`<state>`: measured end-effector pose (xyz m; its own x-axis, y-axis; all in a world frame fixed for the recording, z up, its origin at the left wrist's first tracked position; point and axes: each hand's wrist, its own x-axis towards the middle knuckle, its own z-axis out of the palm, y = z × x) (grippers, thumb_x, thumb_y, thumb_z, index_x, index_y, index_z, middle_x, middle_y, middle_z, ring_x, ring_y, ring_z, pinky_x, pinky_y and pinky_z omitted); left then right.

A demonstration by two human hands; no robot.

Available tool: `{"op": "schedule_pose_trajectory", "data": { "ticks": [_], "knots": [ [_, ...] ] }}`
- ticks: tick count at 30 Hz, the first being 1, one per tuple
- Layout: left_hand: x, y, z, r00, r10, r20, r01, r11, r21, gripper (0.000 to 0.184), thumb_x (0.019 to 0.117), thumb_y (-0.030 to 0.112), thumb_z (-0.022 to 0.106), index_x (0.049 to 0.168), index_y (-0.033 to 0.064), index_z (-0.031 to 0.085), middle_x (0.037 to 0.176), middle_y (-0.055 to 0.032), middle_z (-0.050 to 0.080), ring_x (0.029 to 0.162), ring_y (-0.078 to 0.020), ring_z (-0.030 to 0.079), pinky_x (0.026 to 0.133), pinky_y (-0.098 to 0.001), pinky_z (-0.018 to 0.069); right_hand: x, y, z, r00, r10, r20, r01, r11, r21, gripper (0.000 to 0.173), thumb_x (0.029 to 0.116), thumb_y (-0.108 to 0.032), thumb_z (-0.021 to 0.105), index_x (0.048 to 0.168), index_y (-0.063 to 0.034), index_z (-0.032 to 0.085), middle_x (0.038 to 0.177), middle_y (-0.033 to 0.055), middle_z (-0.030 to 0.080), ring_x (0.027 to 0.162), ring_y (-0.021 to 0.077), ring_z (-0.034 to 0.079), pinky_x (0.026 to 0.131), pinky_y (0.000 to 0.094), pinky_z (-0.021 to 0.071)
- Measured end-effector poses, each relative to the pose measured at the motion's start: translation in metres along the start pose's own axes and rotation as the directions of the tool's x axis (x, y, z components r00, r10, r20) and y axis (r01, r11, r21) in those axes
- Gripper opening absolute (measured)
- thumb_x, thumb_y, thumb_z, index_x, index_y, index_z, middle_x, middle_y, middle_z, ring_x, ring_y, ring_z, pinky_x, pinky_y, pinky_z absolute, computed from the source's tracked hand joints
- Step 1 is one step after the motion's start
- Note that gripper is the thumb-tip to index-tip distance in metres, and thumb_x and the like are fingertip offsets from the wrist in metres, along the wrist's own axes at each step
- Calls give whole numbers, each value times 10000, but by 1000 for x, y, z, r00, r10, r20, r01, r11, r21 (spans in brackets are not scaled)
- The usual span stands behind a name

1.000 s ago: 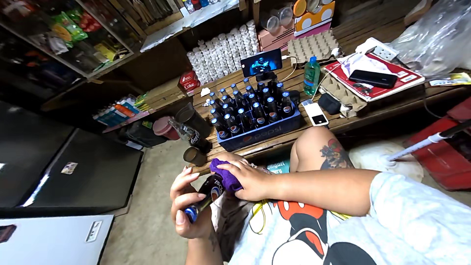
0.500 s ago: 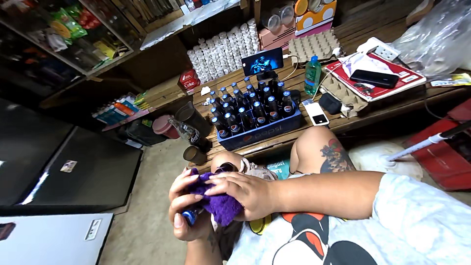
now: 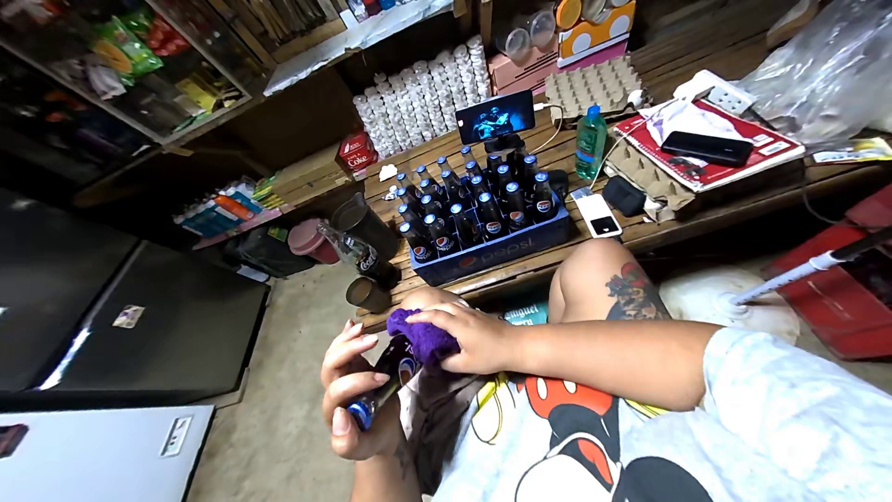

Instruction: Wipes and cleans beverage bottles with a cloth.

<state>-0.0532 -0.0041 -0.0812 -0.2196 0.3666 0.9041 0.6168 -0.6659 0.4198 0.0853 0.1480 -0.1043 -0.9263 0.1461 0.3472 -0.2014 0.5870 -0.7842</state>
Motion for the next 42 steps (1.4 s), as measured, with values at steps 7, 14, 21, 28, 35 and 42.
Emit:
{"op": "schedule_pose_trajectory", "data": {
  "ticks": [7,14,21,28,35,42],
  "knots": [
    [1,0,2,1000,-2,2,2,1000,5,464,1070,512,345,1008,286,745,1254,87,680,1338,-210,527,1202,-462,323,1,1,-3,988,134,73,-132,991,-38,726,852,-77,734,1519,-77,445,1506,201,484,1431,329,433,1176,473,366],
    [1,-1,0,1000,-5,13,5,1000,-8,442,1066,506,365,999,289,744,1235,95,687,1334,-205,532,1208,-464,316,3,3,-4,973,207,106,-201,977,-64,727,881,-104,709,1541,-81,404,1576,189,403,1477,316,370,1210,463,314],
    [3,2,1,998,-60,-21,61,996,65,418,1069,499,374,998,309,740,1213,104,699,1318,-195,551,1197,-444,339,3,8,-3,954,277,115,-271,961,-60,742,894,-116,696,1558,-75,368,1607,192,356,1487,323,357,1212,475,309],
    [19,7,7,950,-261,-169,241,962,-130,424,1076,508,381,986,264,716,832,87,716,849,-110,706,911,-328,575,3,15,0,938,331,107,-326,943,-59,781,905,-152,684,1589,-91,311,1622,186,335,1491,314,351,1211,472,311],
    [18,2,14,995,-64,-75,47,977,-209,556,1067,571,294,912,207,685,737,71,668,730,-106,669,776,-293,578,1,11,-2,941,323,99,-321,947,-35,796,893,-122,682,1595,-100,307,1651,147,297,1509,295,322,1217,460,306],
    [40,-8,-1,963,10,270,96,922,-376,529,1036,594,373,873,174,649,697,47,614,695,-110,629,731,-293,553,0,11,-4,939,332,89,-331,943,-23,821,880,-106,691,1601,-110,299,1640,168,309,1505,298,329,1218,453,310]
  ]
}}
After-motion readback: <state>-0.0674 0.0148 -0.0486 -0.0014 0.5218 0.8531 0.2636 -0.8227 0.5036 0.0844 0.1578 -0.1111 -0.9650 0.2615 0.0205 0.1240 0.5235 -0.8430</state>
